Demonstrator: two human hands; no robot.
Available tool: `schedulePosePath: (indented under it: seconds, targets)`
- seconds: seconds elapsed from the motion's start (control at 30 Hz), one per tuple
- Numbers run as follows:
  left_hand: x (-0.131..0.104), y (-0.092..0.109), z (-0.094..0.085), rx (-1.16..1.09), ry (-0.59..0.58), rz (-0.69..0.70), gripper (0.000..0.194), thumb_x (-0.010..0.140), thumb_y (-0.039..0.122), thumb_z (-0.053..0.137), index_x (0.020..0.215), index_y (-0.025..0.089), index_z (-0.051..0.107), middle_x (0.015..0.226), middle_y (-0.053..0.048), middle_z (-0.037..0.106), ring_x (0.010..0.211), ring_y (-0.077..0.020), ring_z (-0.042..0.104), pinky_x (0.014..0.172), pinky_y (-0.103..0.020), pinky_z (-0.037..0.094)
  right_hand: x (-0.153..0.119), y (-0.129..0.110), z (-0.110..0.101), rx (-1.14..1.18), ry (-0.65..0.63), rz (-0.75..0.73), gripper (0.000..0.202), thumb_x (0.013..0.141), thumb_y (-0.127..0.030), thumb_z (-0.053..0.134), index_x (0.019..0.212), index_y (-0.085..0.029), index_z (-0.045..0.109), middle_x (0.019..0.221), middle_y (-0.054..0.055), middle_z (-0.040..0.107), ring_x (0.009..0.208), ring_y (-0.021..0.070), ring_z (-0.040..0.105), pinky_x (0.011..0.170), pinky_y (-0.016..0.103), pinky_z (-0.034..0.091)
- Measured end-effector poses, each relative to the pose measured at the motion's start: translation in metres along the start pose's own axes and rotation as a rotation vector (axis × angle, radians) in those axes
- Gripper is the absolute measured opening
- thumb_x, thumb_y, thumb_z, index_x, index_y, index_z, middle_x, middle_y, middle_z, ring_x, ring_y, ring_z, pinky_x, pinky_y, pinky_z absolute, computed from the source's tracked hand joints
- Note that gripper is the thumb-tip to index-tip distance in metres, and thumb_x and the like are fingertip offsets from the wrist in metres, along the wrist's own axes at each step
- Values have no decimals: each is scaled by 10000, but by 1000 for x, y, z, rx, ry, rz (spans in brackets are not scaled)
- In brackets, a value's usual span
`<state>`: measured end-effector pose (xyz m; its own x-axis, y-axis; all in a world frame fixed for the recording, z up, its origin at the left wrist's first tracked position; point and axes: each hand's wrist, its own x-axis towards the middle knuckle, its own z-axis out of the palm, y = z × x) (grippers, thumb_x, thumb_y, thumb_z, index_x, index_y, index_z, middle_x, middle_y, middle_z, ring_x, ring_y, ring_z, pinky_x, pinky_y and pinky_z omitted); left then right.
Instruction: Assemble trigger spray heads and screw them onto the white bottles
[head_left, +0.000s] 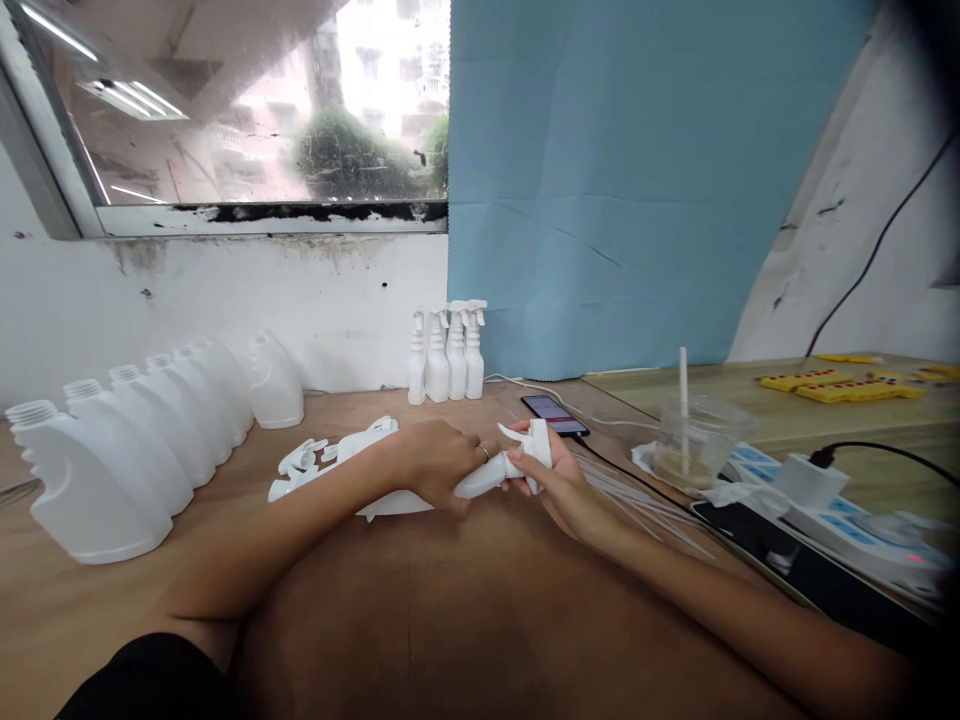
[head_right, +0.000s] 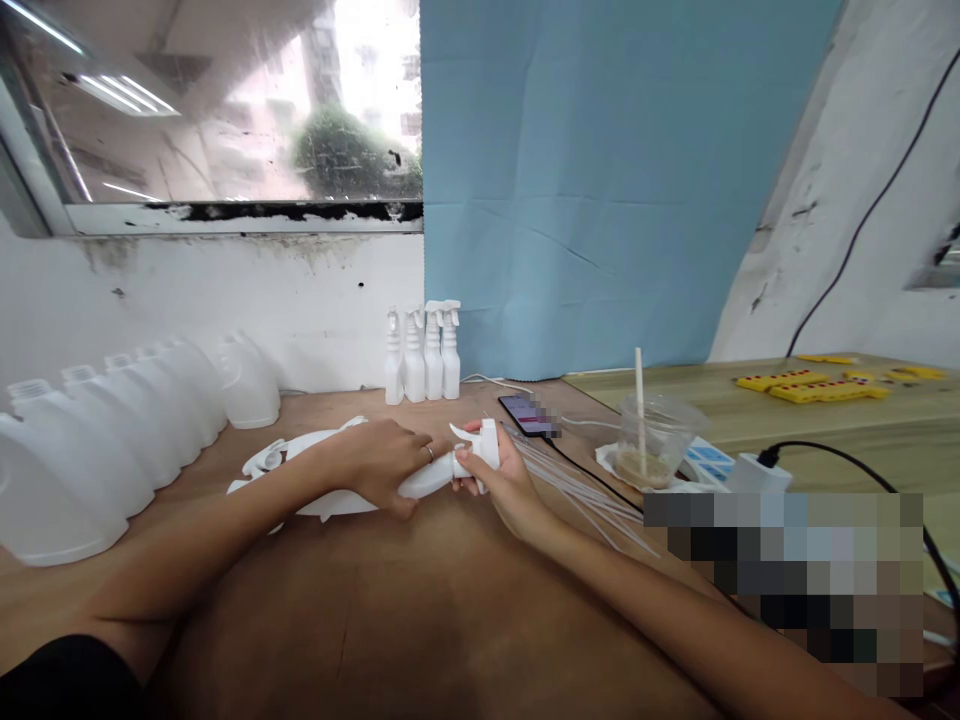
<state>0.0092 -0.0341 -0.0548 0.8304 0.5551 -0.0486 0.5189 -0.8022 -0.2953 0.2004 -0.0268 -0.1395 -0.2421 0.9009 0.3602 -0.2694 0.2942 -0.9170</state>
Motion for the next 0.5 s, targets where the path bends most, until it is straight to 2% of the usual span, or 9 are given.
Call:
schedulePosePath:
  seconds: [0.13, 0.23, 0.37, 0.43, 0.5]
  targets:
    - [-8, -3, -11, -71, 40, 9, 898, 704, 460, 598, 1452, 213, 166, 910, -55, 670, 711, -254, 622, 574, -307, 425, 0, -9, -5, 86, -222, 11, 640, 746, -418, 702, 1263, -255, 361, 770, -11, 561, 526, 147, 545, 568, 325, 440]
    - [-10, -3, -14, -95, 49, 13, 913, 702, 463, 595, 1462, 228, 148, 860, -37, 671, 668, -241, 610, 561, -298, 408, -2, -10, -6, 168, -308, 26, 750, 699, -366, 743, 1321, -268, 336, 796, -7, 552, 478, 115, 472, 564, 360, 469]
    - [-6, 0, -11, -116, 14, 36, 930, 697, 470, 610, 1460, 199, 154, 881, -56, 675, 676, -238, 614, 544, -285, 390, -6, -1, -3, 227, -196, 62, 677, 704, -275, 730, 1297, -273, 406, 805, -5, 522, 471, 79, 379, 424, 271, 418]
    - [-4, 2, -9, -132, 6, 51, 838, 702, 473, 603, 1411, 176, 271, 932, -77, 671, 707, -243, 619, 553, -292, 399, -7, 2, -1, 219, -131, 65, 605, 707, -266, 715, 1256, -244, 462, 725, -15, 496, 469, 80, 364, 374, 223, 365]
    - [-3, 3, -9, -153, 7, 55, 693, 713, 471, 590, 1303, 154, 410, 953, -86, 666, 716, -241, 620, 562, -304, 412, -7, 2, 1, 206, -122, 66, 544, 696, -290, 701, 1202, -217, 514, 649, -23, 470, 458, 89, 364, 338, 202, 324]
